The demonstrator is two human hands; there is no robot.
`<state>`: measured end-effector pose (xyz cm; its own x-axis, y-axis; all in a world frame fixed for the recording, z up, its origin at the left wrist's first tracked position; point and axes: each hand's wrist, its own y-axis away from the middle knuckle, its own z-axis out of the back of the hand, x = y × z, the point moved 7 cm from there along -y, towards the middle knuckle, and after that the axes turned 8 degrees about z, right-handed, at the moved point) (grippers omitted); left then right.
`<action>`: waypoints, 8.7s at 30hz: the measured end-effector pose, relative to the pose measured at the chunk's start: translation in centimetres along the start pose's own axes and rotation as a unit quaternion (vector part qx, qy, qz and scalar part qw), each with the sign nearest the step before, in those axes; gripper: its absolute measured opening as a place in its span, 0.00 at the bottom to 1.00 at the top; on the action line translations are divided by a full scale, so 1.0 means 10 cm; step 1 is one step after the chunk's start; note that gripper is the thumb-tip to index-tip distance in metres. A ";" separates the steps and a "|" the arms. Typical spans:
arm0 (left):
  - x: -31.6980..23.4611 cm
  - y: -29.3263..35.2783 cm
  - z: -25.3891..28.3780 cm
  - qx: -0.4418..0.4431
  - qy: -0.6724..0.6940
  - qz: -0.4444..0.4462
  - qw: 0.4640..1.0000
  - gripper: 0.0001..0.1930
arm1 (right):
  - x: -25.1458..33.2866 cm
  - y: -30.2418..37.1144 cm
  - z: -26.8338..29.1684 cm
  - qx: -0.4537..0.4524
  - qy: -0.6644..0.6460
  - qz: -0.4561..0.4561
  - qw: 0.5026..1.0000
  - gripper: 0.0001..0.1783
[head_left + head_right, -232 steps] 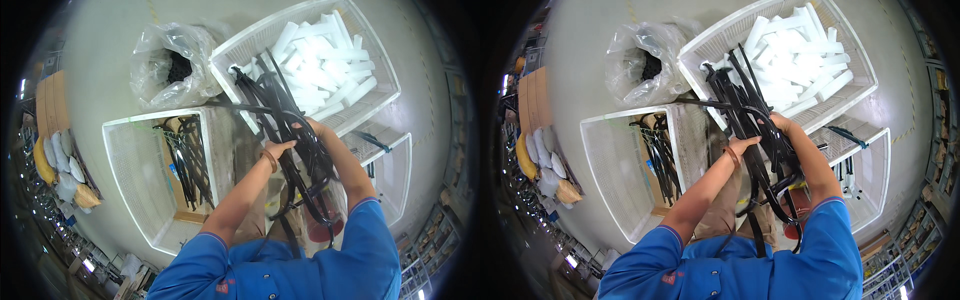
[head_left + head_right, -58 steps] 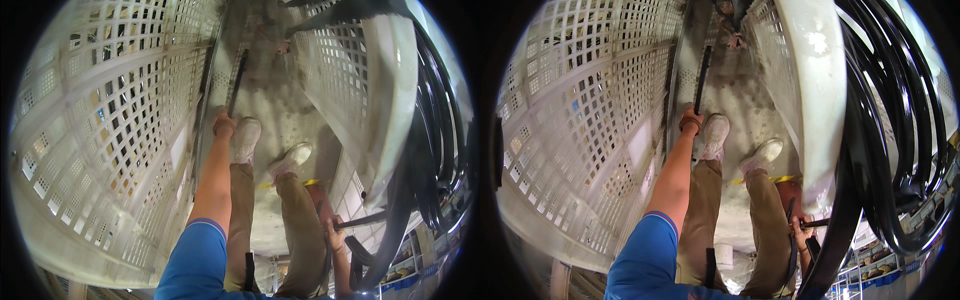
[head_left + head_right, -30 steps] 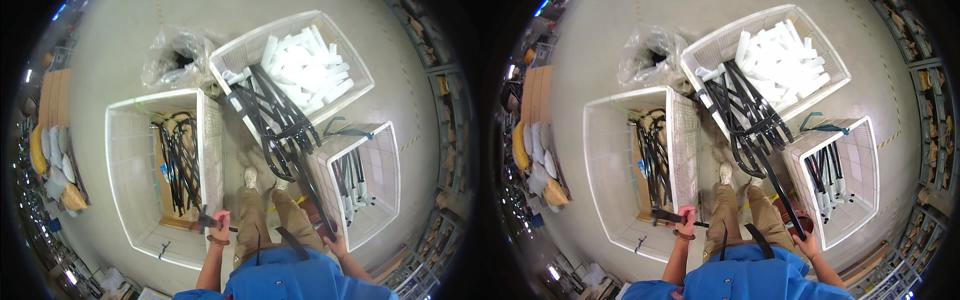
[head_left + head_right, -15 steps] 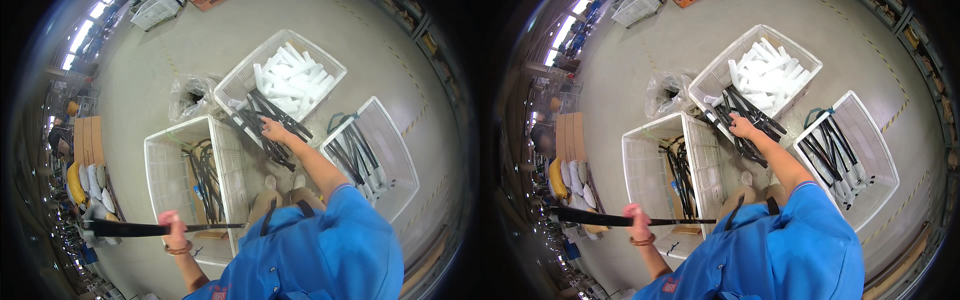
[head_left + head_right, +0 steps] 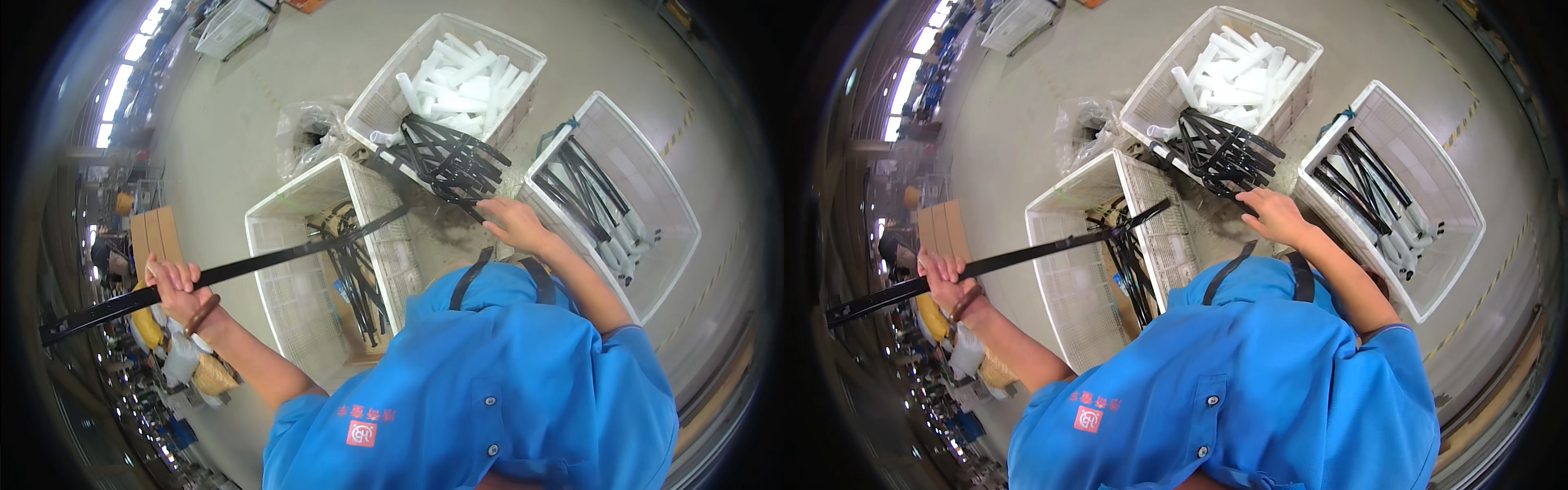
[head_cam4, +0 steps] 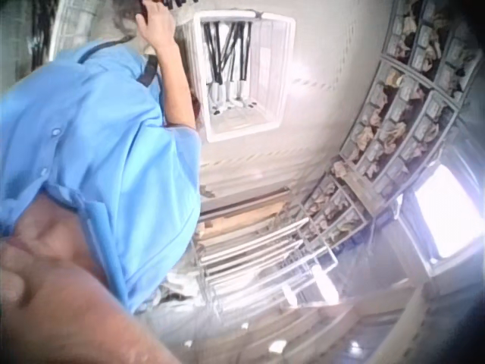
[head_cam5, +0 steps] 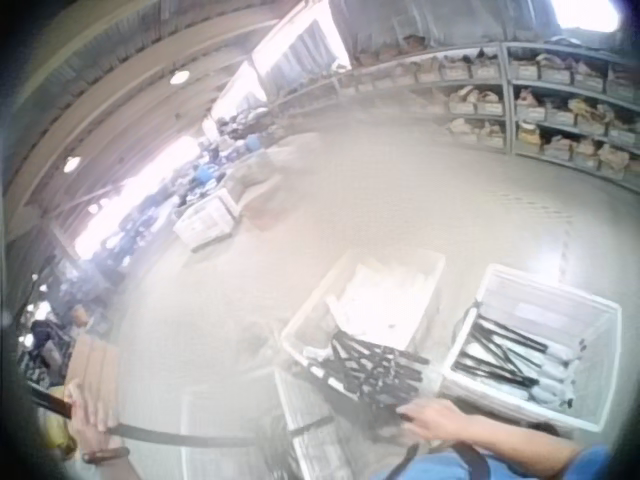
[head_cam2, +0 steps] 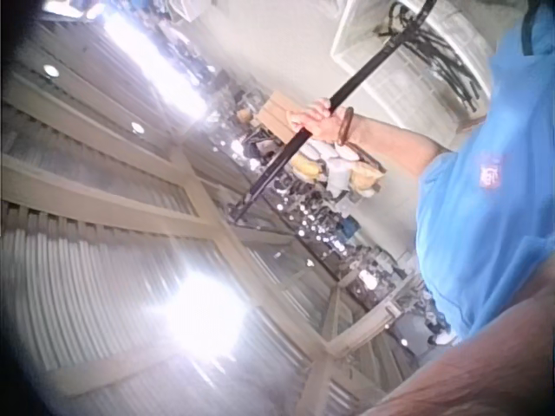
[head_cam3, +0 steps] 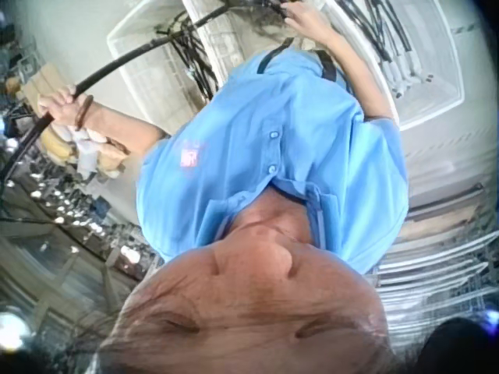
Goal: The person repeatedly picks black curved plastic pieces and white cylindrical foam pieces from bins, fits the foam onto the plastic, and places the assembled units into a clear bin. The person also gathers a bundle of black pieces and transfers them into another bin.
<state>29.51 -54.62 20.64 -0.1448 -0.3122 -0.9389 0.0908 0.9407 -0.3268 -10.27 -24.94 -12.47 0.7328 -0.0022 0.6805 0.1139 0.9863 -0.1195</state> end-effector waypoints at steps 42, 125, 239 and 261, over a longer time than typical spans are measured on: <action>4.02 5.25 -3.09 0.622 -0.110 0.387 0.672 0.16 | -0.89 4.45 -1.47 -0.484 -0.272 -0.386 0.736 0.24; 0.70 5.36 -4.03 0.818 -0.177 0.084 0.540 0.22 | 1.02 4.87 1.59 -0.323 0.162 -0.115 0.925 0.35; 4.46 0.55 -2.94 0.102 0.156 0.692 0.697 0.32 | -5.08 -2.39 0.89 -0.503 -0.642 -0.261 0.517 0.23; 3.23 0.96 -2.10 0.338 0.043 0.582 0.739 0.21 | -0.47 -2.16 0.43 -0.177 -0.666 -0.220 0.691 0.24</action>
<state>5.04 -52.88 -10.60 0.3593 0.6923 -0.6258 0.6699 0.2754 0.6894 -19.06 -45.53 -10.01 -0.6641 0.0973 0.7413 0.4582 0.8364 0.3007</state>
